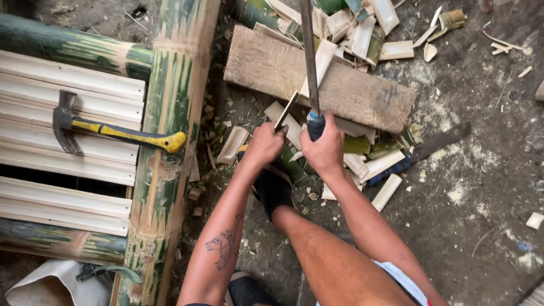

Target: The person splits bamboo strips using a machete and hammers them into a bamboo frame. They repeatedly pick up strips, split them, place them into the frame, and secure them with nails using a hammer.

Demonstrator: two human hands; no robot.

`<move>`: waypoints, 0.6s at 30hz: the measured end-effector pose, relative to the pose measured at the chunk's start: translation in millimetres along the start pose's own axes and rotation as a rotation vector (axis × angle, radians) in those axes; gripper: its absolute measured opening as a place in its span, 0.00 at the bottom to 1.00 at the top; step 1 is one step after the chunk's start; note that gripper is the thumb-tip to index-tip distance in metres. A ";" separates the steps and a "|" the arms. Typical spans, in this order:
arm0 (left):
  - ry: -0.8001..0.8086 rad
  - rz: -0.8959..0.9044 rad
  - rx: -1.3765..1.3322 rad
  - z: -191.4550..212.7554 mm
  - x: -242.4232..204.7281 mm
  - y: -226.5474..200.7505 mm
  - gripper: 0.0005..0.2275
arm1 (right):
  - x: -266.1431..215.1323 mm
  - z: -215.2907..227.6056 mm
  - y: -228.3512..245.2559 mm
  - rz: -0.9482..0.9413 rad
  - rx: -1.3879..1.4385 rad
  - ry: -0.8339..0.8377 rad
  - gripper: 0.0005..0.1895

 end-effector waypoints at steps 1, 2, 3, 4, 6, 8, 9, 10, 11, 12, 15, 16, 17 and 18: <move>0.014 0.020 -0.011 2.1 5.8 1.8 0.13 | 6.8 -6.4 3.4 -0.012 -0.021 0.025 0.14; 0.029 0.040 -0.023 3.6 12.4 3.1 0.13 | 14.0 -12.7 5.3 -0.025 -0.042 0.049 0.14; 0.017 0.015 -0.033 3.4 13.9 2.7 0.13 | 15.4 -15.2 5.9 -0.007 -0.057 0.041 0.15; 0.004 -0.009 -0.043 3.4 16.3 2.4 0.13 | 17.4 -19.1 4.9 0.010 -0.072 0.032 0.16; 0.071 0.106 -0.196 -9.5 1.2 16.2 0.15 | 1.2 -22.2 -7.4 -0.012 -0.079 0.039 0.15; 0.182 0.328 -0.472 -15.9 -3.0 23.1 0.17 | -2.6 -24.5 -14.3 -0.028 -0.042 0.040 0.12; 0.210 0.290 -0.629 -12.4 1.1 12.1 0.16 | -3.2 -25.6 -17.8 -0.036 -0.041 0.047 0.13; 0.239 0.249 -0.785 -6.2 3.9 1.1 0.16 | -6.4 -26.0 -22.7 -0.043 -0.040 0.053 0.14; 0.266 0.222 -0.948 -2.7 -1.6 -7.0 0.15 | -15.9 -27.2 -30.7 -0.059 -0.044 0.075 0.15; 0.272 0.206 -0.909 1.5 -3.6 -11.5 0.13 | -21.9 -27.9 -38.2 -0.052 -0.054 0.087 0.19; 0.263 0.198 -0.809 28.1 -17.7 -12.7 0.12 | -40.4 -45.0 -48.1 0.034 -0.088 0.094 0.30; 0.264 0.207 -0.792 36.4 -23.4 -13.0 0.13 | -45.0 -47.6 -46.7 0.105 -0.113 0.051 0.31; 0.273 0.210 -0.776 42.1 -27.1 -15.7 0.13 | -45.0 -46.9 -45.9 0.176 -0.142 0.001 0.32; 0.276 0.215 -0.803 47.6 -33.0 -18.5 0.13 | -45.4 -45.9 -47.4 0.198 -0.156 -0.039 0.32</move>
Point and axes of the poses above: each hand's wrist, its own x-axis towards the middle knuckle, its own z-axis out of the back of the hand, y = z × x, the point moved 8 cm from there along x, towards the middle knuckle, and after that the axes turned 4 degrees about -z, right-handed, at the moved point
